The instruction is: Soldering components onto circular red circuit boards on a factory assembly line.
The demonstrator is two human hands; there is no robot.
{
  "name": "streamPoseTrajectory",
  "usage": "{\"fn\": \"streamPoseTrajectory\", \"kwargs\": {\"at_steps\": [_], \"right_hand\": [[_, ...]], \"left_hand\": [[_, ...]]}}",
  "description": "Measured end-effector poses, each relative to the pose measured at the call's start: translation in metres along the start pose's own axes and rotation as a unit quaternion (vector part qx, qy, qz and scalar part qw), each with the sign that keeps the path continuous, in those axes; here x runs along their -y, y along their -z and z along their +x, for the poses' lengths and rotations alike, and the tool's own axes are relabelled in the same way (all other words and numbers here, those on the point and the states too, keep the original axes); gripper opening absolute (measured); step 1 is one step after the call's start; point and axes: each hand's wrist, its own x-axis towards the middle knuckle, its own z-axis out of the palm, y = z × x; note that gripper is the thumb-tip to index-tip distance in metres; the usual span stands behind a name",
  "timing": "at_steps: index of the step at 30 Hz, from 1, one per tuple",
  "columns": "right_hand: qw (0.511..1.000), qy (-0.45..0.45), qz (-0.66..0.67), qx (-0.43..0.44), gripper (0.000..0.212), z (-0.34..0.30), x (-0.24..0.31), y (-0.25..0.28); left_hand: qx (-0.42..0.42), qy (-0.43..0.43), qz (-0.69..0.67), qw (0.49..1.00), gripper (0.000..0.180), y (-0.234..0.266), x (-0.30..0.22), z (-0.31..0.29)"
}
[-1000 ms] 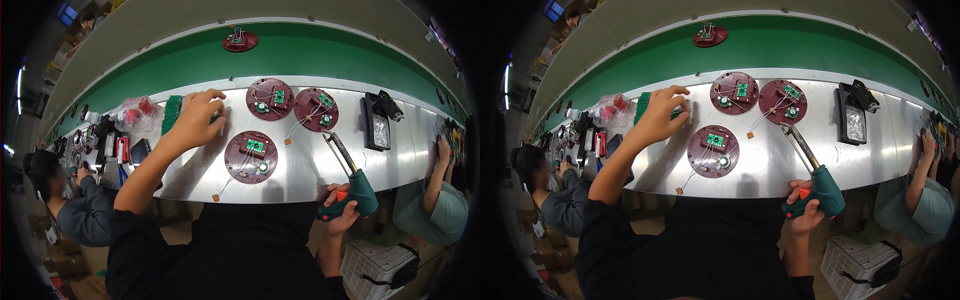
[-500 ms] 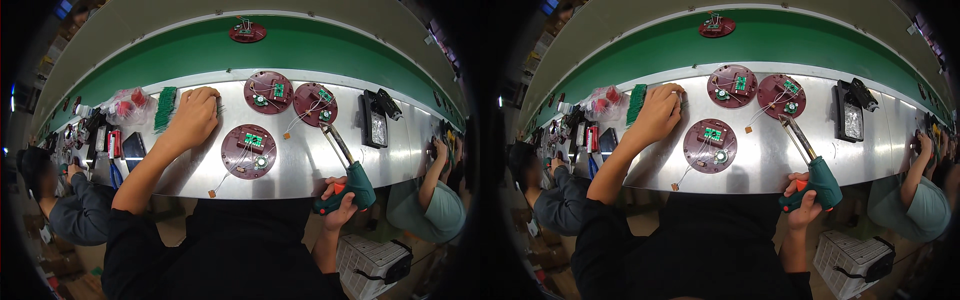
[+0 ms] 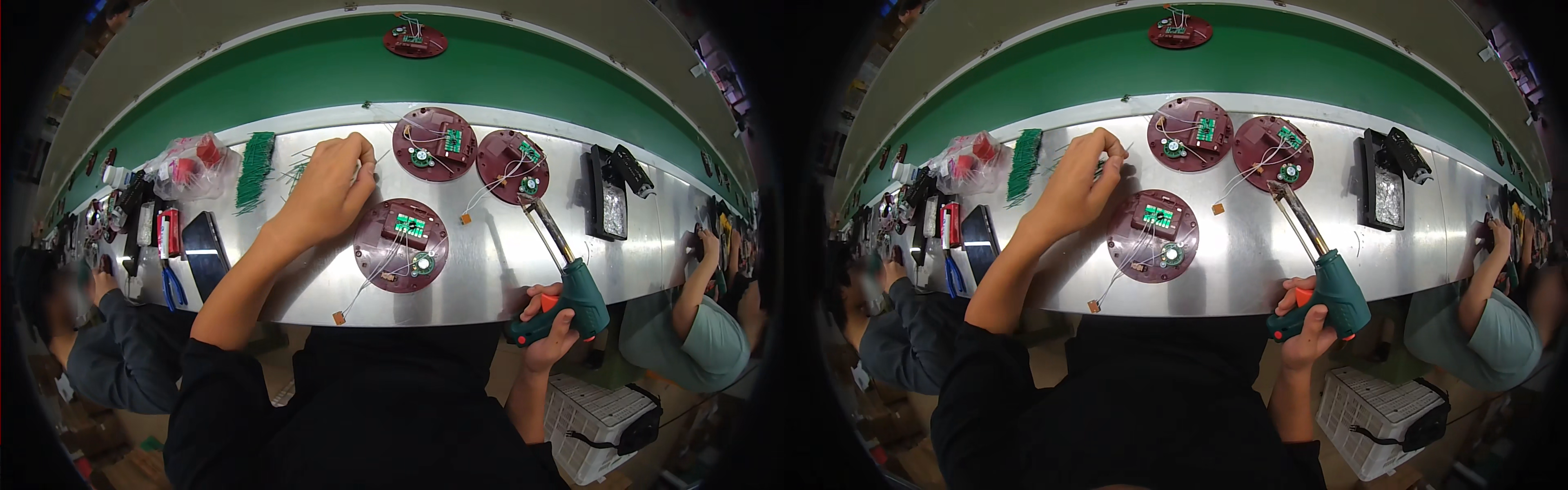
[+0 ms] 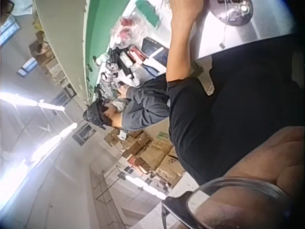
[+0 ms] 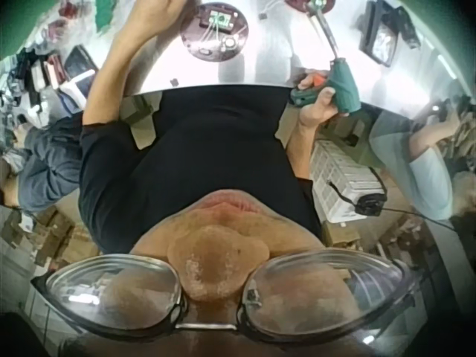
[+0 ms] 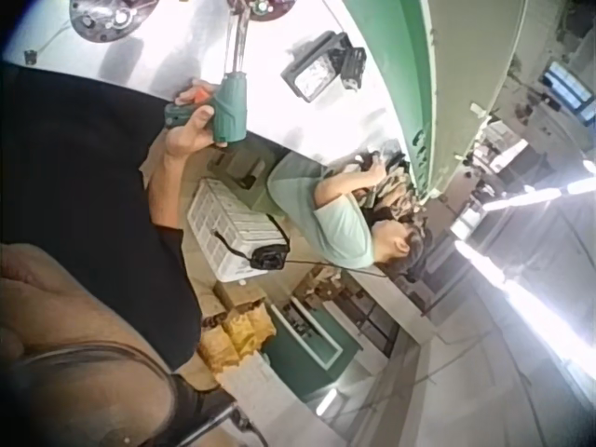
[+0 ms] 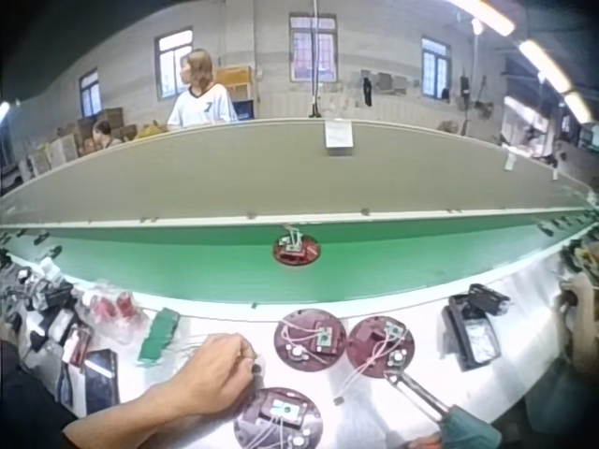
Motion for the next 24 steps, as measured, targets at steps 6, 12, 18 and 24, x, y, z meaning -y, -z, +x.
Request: {"fn": "streamPoseTrajectory", "kwargs": {"at_steps": [6, 12, 18, 24], "right_hand": [[1.0, 0.027, 0.012, -0.006, 0.053, 0.0, -0.008, 0.0], [0.999, 0.024, 0.027, -0.028, 0.053, -0.006, -0.009, -0.002], [1.0, 0.001, 0.001, -0.018, 0.06, -0.005, -0.005, -0.004], [0.996, -0.005, -0.079, 0.035, 0.077, -0.022, 0.006, -0.011]], "left_hand": [[-0.069, 0.049, -0.128, 0.988, 0.016, 0.006, 0.011, 0.002], [-0.085, 0.018, -0.08, 0.993, 0.014, 0.004, 0.014, 0.0], [-0.03, 0.027, -0.157, 0.987, 0.01, -0.004, -0.017, -0.003], [-0.054, -0.06, -0.093, 0.992, 0.013, -0.026, -0.035, -0.011]]}}
